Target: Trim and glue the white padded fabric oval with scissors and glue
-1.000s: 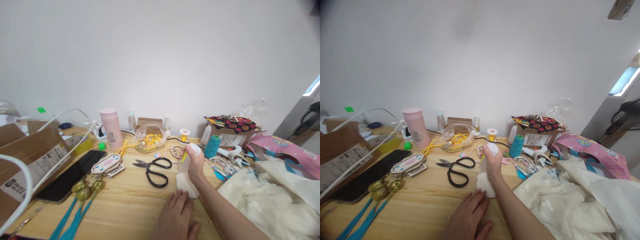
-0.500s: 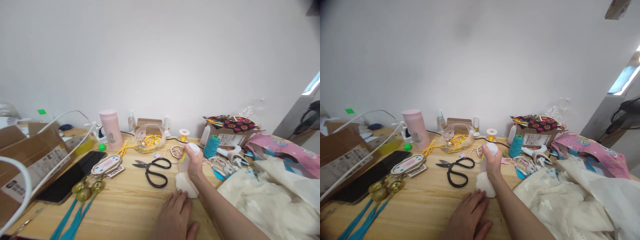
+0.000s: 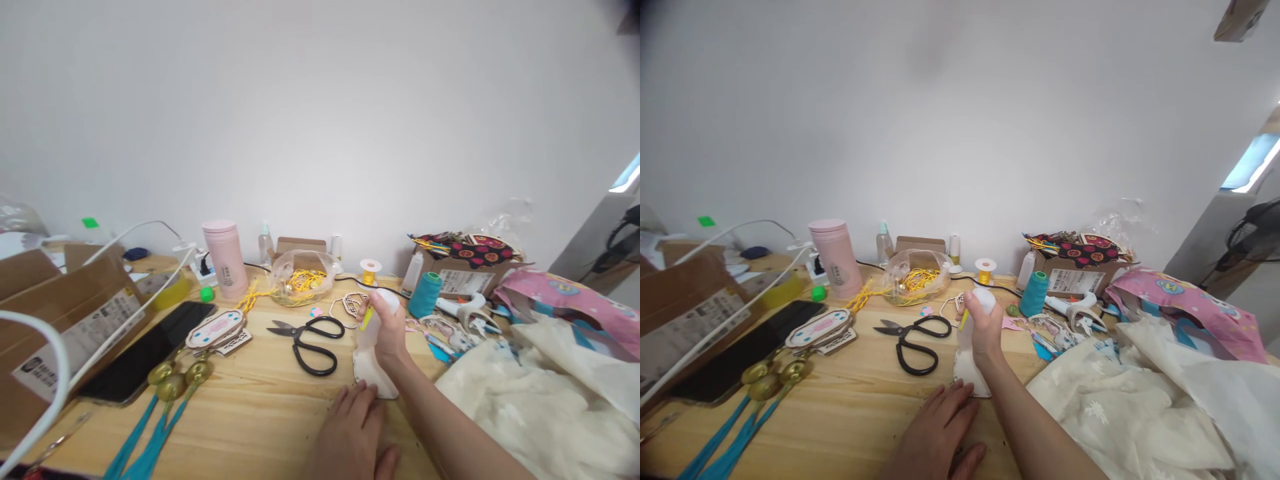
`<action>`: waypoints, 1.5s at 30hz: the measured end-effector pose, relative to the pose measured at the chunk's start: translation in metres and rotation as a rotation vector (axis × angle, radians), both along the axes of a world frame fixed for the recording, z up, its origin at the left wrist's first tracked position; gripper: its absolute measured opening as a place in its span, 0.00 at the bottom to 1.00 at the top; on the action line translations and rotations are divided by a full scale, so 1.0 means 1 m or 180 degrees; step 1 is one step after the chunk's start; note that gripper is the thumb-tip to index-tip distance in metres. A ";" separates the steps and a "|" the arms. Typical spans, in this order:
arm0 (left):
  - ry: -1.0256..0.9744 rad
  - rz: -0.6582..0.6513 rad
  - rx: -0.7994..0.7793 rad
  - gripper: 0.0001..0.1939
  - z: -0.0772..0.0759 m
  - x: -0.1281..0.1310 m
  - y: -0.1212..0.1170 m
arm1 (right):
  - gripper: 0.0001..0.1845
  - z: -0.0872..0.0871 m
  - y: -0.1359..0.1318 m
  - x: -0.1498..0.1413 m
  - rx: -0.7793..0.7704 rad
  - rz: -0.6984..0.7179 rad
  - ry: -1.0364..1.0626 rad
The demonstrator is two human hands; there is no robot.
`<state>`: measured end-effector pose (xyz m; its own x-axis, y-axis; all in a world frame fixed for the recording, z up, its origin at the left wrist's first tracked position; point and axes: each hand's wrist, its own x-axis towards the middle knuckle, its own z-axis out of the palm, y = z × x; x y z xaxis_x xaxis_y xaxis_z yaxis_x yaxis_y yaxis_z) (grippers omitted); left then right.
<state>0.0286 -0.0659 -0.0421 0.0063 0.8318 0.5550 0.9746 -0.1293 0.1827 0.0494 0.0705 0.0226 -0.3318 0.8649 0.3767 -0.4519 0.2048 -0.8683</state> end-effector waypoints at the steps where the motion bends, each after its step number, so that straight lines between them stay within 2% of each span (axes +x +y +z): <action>1: -0.0014 0.0010 -0.0024 0.20 0.000 0.000 0.000 | 0.17 0.000 -0.002 0.000 -0.0015 0.0071 -0.0019; 5: -0.0049 -0.0002 -0.0101 0.20 0.000 0.000 -0.001 | 0.16 0.001 -0.003 0.001 -0.0086 0.0383 -0.0077; 11: -0.0077 0.0016 -0.0018 0.19 -0.002 0.001 -0.001 | 0.15 -0.001 0.002 0.000 -0.0233 0.0297 0.0194; 16: 0.0018 0.0006 -0.0005 0.20 0.000 0.000 0.000 | 0.13 0.000 -0.002 0.002 -0.0307 0.0718 0.0071; 21: 0.0068 0.0051 0.0039 0.20 0.004 0.000 -0.001 | 0.13 0.000 0.000 0.004 -0.0377 0.0707 0.0227; 27: 0.0105 0.0046 0.0084 0.21 0.002 0.000 0.000 | 0.11 0.002 -0.003 0.007 -0.0366 0.1249 0.0153; 34: 0.0136 0.0063 0.0139 0.19 0.003 0.001 -0.002 | 0.14 0.005 0.009 0.005 -0.0923 0.0756 0.0676; 37: 0.0215 0.0099 0.0317 0.19 0.003 -0.001 -0.001 | 0.15 0.015 0.018 0.010 -0.1167 0.0571 0.0909; 40: 0.0451 0.0069 0.0613 0.18 0.005 -0.003 0.001 | 0.15 0.035 0.026 0.016 -0.1251 0.0529 0.0982; 43: 0.0627 0.0009 0.0805 0.17 0.007 -0.006 0.002 | 0.17 0.055 0.030 0.023 -0.1123 0.0545 0.0962; 45: 0.0703 -0.0022 0.0895 0.16 0.008 -0.008 0.002 | 0.18 0.061 0.030 0.029 -0.0967 0.0537 0.0863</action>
<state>0.0209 -0.0636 -0.0339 0.1568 0.6463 0.7468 0.9856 -0.1512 -0.0760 0.0788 0.1001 0.0838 -0.4019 0.8920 0.2067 -0.6769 -0.1375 -0.7232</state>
